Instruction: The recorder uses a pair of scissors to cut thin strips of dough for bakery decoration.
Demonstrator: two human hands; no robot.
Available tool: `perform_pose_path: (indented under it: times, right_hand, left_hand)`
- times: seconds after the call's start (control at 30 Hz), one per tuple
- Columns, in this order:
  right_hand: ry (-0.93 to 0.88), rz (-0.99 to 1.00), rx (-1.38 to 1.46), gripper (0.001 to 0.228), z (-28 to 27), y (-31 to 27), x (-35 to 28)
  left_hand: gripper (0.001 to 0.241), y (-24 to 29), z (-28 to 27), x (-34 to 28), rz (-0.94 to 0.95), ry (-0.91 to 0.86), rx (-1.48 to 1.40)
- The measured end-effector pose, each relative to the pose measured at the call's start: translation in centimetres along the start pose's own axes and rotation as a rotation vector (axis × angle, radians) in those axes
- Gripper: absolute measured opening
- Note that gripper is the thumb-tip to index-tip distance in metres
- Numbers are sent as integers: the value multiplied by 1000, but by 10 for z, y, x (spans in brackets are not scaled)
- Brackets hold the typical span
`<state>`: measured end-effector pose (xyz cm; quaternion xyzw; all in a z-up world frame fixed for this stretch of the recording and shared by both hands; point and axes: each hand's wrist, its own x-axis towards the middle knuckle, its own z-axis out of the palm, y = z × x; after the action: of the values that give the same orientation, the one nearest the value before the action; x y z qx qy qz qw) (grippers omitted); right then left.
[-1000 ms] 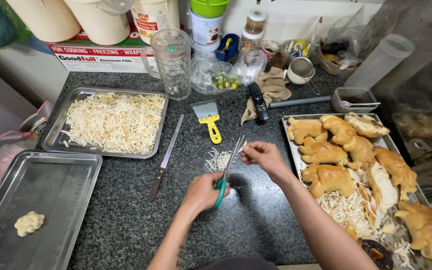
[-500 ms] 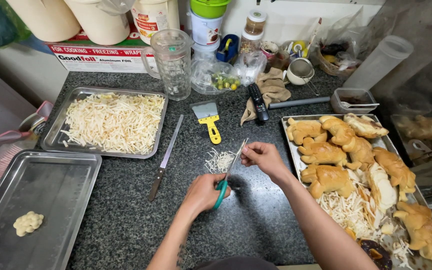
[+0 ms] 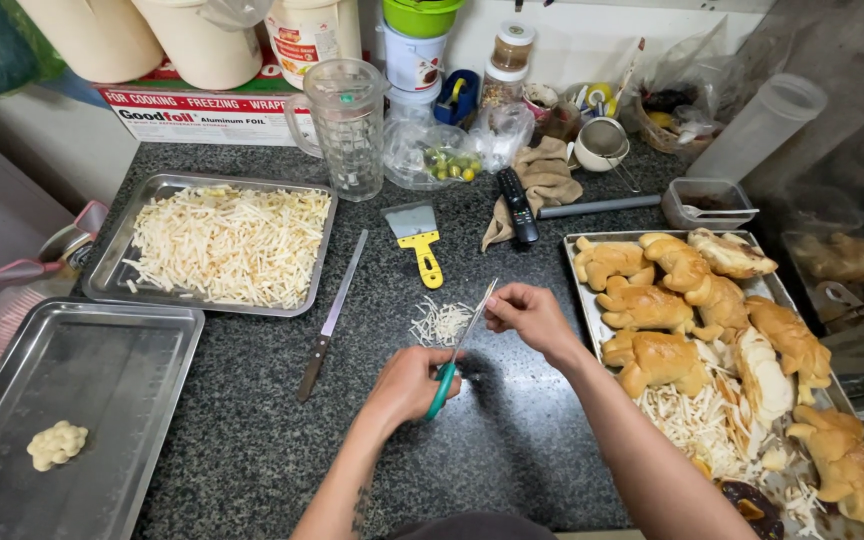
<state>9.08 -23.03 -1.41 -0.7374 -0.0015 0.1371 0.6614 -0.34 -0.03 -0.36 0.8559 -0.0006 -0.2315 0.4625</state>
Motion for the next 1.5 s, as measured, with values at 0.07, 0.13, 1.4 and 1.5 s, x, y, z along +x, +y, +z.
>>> perform_pose_path:
  times: [0.07,0.13,1.4,1.5]
  right_hand:
    - [-1,-6,-12,17,0,-1,-1]
    - [-3,-13,-24,16,0,0,-1]
    - [596,47,206,36,-95,65,-85]
    - [725,-7,137,36,-159,91,-128]
  left_hand:
    - [48,-2,2,3,4,-4,-9]
    - [48,-2,3,4,8,-7,-18]
    - [64,-77,44,28,-148,1,463]
    - [60,-59,54,31,-136,-28,439]
